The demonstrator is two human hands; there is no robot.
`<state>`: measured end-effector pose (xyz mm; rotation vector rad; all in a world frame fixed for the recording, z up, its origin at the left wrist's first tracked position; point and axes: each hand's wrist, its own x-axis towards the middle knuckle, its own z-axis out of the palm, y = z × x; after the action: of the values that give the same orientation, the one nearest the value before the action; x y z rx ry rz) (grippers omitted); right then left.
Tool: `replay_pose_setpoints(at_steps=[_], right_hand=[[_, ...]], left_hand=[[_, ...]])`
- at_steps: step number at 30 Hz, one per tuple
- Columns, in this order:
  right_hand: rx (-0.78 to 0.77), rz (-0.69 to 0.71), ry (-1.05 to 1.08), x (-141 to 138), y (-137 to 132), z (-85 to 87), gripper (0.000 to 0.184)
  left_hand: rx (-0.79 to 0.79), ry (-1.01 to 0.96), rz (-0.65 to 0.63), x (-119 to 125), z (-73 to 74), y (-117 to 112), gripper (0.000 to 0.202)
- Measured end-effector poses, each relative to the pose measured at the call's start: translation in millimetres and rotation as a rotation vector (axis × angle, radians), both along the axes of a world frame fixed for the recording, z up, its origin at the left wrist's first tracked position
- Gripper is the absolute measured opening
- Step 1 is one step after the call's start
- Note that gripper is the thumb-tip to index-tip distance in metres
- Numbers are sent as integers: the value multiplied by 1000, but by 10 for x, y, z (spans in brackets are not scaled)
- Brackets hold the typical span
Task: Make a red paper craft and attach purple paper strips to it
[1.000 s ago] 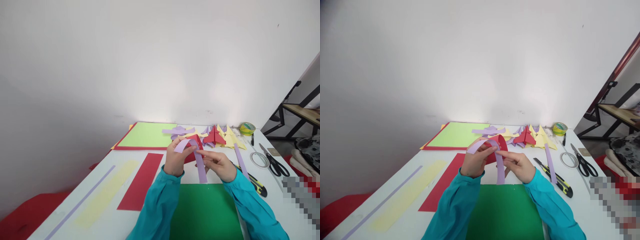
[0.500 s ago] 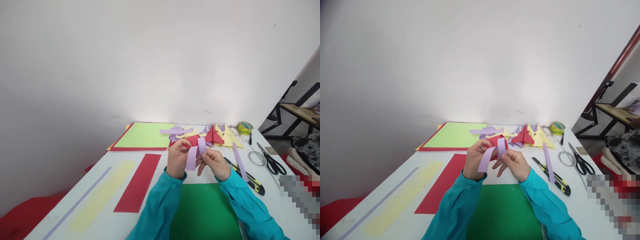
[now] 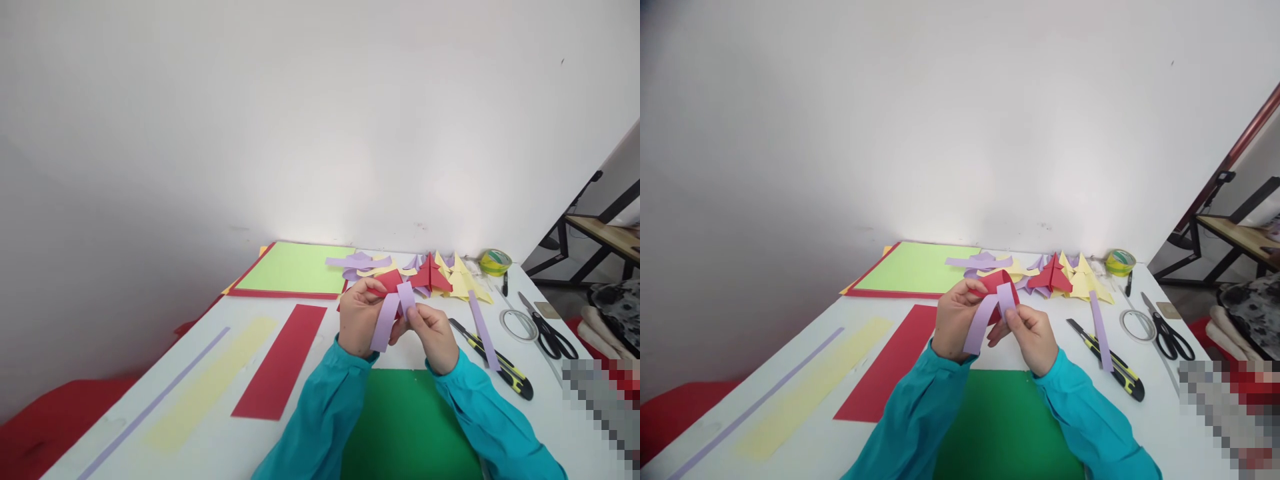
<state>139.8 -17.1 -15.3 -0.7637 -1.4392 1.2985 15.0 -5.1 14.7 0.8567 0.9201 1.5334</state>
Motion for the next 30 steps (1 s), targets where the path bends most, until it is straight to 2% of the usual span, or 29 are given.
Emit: replay_pose_setpoints(at_steps=[9,19,30], right_hand=[[-18,-50,-105,-4,-65,76,42],[25,-60,-227,-28,-124,127,43],[-5,-94,-276,-61,-168,123,46]], left_hand=[[49,-16,59,-2,-48,21,27],[90,4,142,-57,-30,40,23],[92,6,207,-126,0,27,31]])
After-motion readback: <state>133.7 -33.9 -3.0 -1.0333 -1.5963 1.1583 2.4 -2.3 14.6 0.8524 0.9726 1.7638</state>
